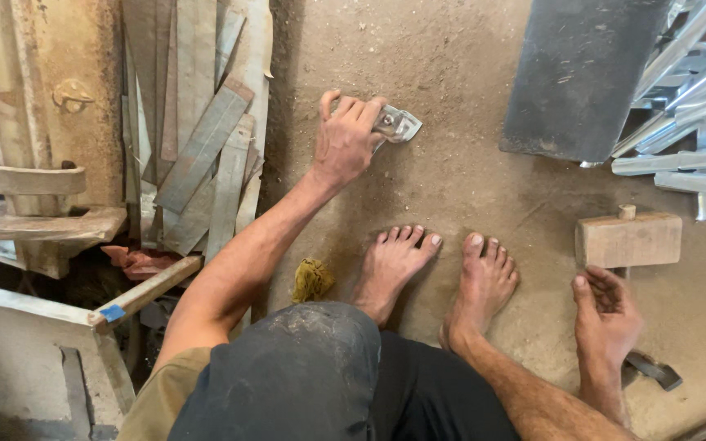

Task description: The person sits on the ground and folds small metal sleeve pieces by hand, stacking them aside. They then place triangular metal brackets on a steel plate and hammer rivets flat with a wooden mallet, setting completed brackets aside.

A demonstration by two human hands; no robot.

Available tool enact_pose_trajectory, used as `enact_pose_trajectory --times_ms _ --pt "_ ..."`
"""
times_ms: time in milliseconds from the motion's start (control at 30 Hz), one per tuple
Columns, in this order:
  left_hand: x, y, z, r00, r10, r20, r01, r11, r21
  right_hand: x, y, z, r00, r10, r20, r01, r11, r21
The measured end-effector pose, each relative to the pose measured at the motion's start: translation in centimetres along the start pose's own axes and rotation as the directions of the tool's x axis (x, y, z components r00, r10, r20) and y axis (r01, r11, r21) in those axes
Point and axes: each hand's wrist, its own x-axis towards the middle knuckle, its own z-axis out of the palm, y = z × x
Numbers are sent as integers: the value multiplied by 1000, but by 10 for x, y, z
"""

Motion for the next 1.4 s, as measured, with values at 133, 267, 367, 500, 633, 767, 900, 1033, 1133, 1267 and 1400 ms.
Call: enact_pose_trajectory --times_ms 133,267,367,500,633,767,900,1033,1133,1267,1400 --pt "0 3 -5 1000 -9 -21 9 999 -32 4 1 1 1000 -25 6 25 999 -23" --pt "-1 2 -14 999 -42 -14 40 995 -95 7 -10 7 999 -28 16 28 999 -20" --pt "-2 2 -19 987 -128 94 142 977 -159 6 -34 17 994 -90 55 92 995 -44" --pt "-4 32 -10 920 -221 324 387 373 -843 -3 -87 51 964 -198 179 236 946 -222" --pt "-11 106 18 869 -74 490 463 -232 -855 0 -131 113 867 -182 464 177 983 56" --pt "-8 143 18 901 -162 403 389 -113 -914 9 -152 131 867 -259 427 216 965 148" --pt "1 152 -12 969 -57 242 241 446 -862 19 -151 120 886 -191 422 113 973 202" --pt "13 161 -39 962 64 265 116 783 -612 23 -140 109 919 -170 355 60 952 301" --pt "17 159 -40 997 60 -50 -78 838 -540 25 -134 102 942 -194 273 115 953 280" --pt "14 145 -17 932 -211 295 325 125 -937 27 -128 101 981 -74 180 -30 855 518" --pt "8 142 14 814 -50 579 554 -231 -800 26 -118 97 971 -25 237 -107 844 525"
